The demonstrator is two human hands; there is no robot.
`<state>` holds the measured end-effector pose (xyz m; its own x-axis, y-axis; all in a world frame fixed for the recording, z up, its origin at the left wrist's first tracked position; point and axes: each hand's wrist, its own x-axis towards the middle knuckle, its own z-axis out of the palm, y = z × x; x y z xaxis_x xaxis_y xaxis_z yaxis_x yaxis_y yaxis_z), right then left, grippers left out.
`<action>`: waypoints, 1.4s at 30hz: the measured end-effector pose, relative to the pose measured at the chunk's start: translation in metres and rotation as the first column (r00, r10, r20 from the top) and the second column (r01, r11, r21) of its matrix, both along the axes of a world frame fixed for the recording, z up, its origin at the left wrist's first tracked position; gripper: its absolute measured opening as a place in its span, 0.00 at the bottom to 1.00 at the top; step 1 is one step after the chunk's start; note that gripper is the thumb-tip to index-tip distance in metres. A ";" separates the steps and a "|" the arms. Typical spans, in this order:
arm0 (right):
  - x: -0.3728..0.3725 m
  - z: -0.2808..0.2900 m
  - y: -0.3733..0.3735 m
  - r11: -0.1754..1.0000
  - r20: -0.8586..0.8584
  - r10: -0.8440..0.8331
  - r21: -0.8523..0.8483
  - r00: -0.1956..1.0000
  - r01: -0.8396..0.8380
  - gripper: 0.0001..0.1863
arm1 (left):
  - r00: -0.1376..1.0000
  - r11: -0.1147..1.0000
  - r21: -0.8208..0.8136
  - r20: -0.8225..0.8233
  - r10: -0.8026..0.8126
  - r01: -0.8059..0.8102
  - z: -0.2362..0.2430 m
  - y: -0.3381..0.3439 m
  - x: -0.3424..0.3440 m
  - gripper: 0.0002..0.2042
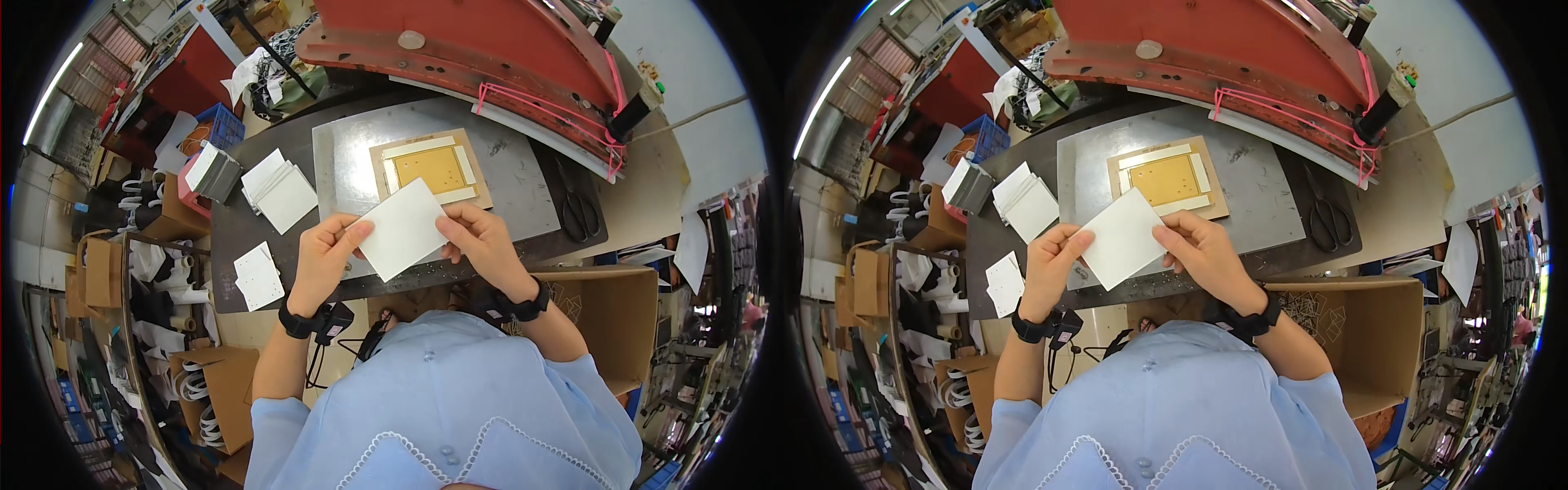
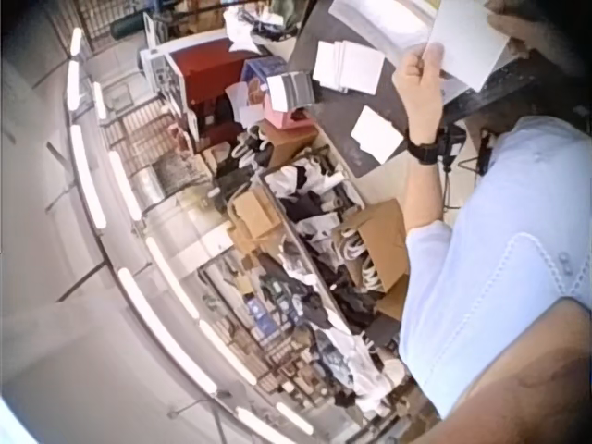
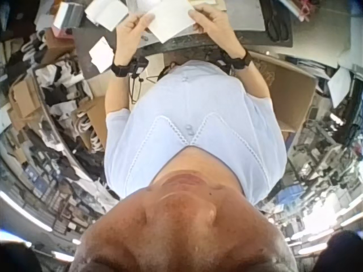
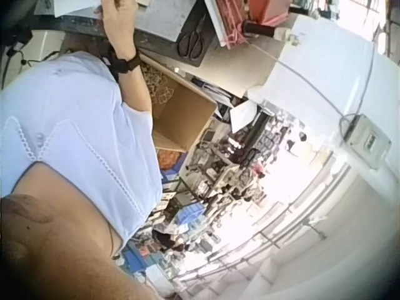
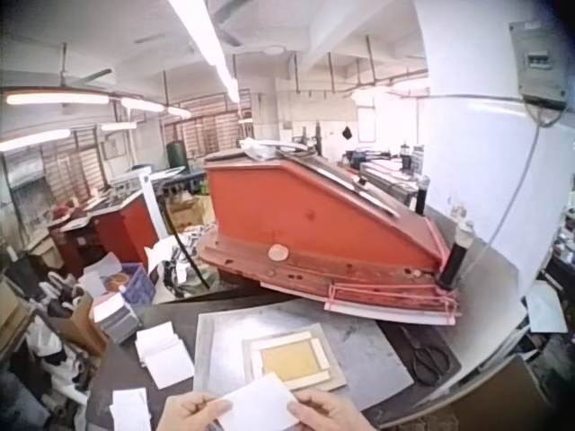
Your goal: Operating a manual red die-cutting press to cut out paper or plastic shapes from white sheets.
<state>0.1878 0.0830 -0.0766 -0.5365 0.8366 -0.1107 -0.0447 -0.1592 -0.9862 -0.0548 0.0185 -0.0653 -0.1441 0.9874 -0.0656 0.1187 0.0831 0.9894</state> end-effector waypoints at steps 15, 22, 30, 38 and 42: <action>0.053 -0.023 0.078 0.984 0.146 -0.154 0.110 0.977 0.139 0.17 | 0.713 0.939 0.129 -0.686 -0.147 0.318 -0.006 0.048 0.015 0.16; 0.013 -0.034 0.085 0.990 0.110 -0.142 0.038 0.984 0.139 0.25 | 0.725 0.931 0.251 -0.688 -0.022 0.266 -0.052 0.078 0.015 0.14; 0.007 -0.041 0.084 0.986 0.196 -0.146 0.109 0.970 0.127 0.24 | 0.740 0.939 0.229 -0.671 -0.038 0.255 -0.052 0.077 0.014 0.14; 0.005 -0.030 0.082 0.912 0.482 -0.239 0.411 0.843 0.024 0.25 | 0.595 0.902 0.244 -0.804 -0.018 0.357 -0.059 0.085 0.014 0.15; 0.002 -0.040 0.084 0.785 0.533 -0.362 0.616 0.765 -0.058 0.22 | 0.513 0.907 0.202 -0.858 -0.018 0.370 -0.056 0.087 0.021 0.18</action>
